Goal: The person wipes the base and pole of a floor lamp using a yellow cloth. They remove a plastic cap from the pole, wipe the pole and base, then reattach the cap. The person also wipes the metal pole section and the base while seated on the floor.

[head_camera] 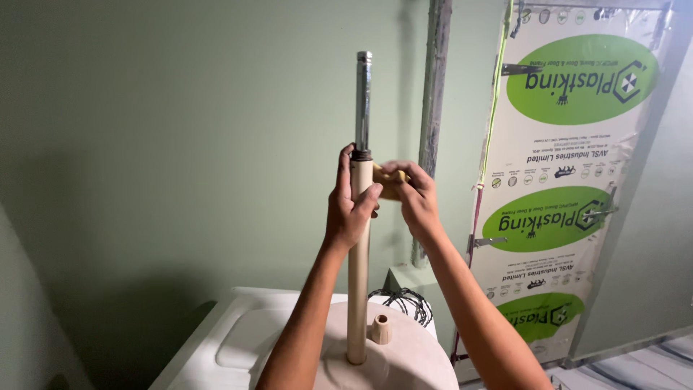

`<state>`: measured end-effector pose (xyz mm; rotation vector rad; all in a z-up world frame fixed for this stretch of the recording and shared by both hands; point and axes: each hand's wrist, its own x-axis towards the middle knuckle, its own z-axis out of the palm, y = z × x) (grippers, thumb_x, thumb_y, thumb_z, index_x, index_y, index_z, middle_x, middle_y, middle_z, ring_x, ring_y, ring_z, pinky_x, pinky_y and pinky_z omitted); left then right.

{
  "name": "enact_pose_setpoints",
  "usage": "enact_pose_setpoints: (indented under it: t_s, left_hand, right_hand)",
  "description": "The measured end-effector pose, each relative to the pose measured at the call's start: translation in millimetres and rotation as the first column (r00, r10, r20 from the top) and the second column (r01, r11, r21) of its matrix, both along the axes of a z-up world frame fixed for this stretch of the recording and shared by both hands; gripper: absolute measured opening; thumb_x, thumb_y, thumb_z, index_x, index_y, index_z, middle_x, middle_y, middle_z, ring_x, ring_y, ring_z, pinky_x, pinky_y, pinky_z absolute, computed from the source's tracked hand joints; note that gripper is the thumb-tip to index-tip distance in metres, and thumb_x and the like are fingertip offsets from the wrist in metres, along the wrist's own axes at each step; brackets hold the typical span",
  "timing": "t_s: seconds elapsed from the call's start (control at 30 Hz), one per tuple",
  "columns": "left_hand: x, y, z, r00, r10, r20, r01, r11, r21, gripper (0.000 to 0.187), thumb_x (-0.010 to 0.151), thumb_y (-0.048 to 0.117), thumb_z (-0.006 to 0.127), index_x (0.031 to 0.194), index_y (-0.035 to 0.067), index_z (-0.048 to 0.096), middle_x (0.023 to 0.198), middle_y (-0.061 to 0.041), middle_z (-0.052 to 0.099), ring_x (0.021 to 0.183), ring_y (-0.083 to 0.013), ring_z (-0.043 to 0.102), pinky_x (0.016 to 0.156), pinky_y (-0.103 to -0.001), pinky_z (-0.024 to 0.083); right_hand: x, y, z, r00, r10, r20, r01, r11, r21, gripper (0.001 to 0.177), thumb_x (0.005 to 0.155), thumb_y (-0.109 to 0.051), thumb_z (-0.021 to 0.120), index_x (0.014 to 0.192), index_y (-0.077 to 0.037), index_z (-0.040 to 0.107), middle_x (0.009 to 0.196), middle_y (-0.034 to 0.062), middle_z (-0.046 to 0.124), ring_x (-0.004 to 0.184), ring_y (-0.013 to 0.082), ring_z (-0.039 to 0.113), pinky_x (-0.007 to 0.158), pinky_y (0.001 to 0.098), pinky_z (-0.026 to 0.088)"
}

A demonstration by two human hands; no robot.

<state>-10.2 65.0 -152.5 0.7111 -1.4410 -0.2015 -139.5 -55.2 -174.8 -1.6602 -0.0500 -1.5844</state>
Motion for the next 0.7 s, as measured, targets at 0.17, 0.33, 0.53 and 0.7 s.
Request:
enact_pose_setpoints:
  t_s: [0.17,0.33,0.53,0.7]
  left_hand:
    - [-1.6,1.5,-21.6,0.999,0.004,-0.049,-0.001,0.998,0.06,0.075,0.1,0.022,0.061,0.164,0.016,0.023,0.099,-0.008,0.066,0.07,-0.0127,0.063,0.064,-0.028,0.059]
    - [-8.6,1.5,-53.4,0.979,0.201,0.036,-0.191,0.962,-0.198,0.064,0.103,0.014,0.062,0.159,0.003,0.033,0.139,-0.017,0.059,0.11,-0.0248,0.069,0.09,-0.035,0.061]
    - [-16.0,5.0,-57.5,0.808,0.586,0.062,-0.546,0.784,-0.295,0.081,0.092,0.016,0.074,0.159,0.003,0.031,0.138,-0.024,0.057,0.115,-0.0394,0.064,0.092,-0.045,0.056]
    - [-25.7,5.8,-63.5,0.785,0.614,0.082,-0.619,0.78,0.09,0.062,0.086,0.023,0.082,0.135,0.005,0.047,0.105,-0.021,0.072,0.09,-0.0396,0.071,0.075,-0.046,0.057]
  right_hand:
    - [-40.9,4.6,-63.2,0.999,0.02,0.03,-0.03,0.918,0.395,0.023,0.097,0.0,0.05,0.116,-0.003,0.063,0.105,0.01,0.066,0.09,0.0192,0.063,0.075,0.0329,0.052]
    - [-41.4,23.0,-60.3,0.978,0.082,0.194,-0.18,0.807,0.563,0.035,0.09,0.003,0.051,0.122,-0.008,0.061,0.109,0.0076,0.069,0.096,0.0189,0.069,0.085,0.0349,0.059]
    - [-18.3,60.1,11.7,0.94,-0.255,0.224,0.251,0.967,0.05,0.037,0.091,0.015,0.057,0.122,-0.003,0.066,0.119,0.0103,0.069,0.11,0.0213,0.069,0.098,0.034,0.06]
    - [10.9,79.1,42.5,0.781,-0.574,0.247,0.622,0.677,-0.393,0.031,0.094,0.017,0.064,0.116,-0.002,0.073,0.137,0.0139,0.068,0.124,0.0255,0.071,0.102,0.0345,0.062]
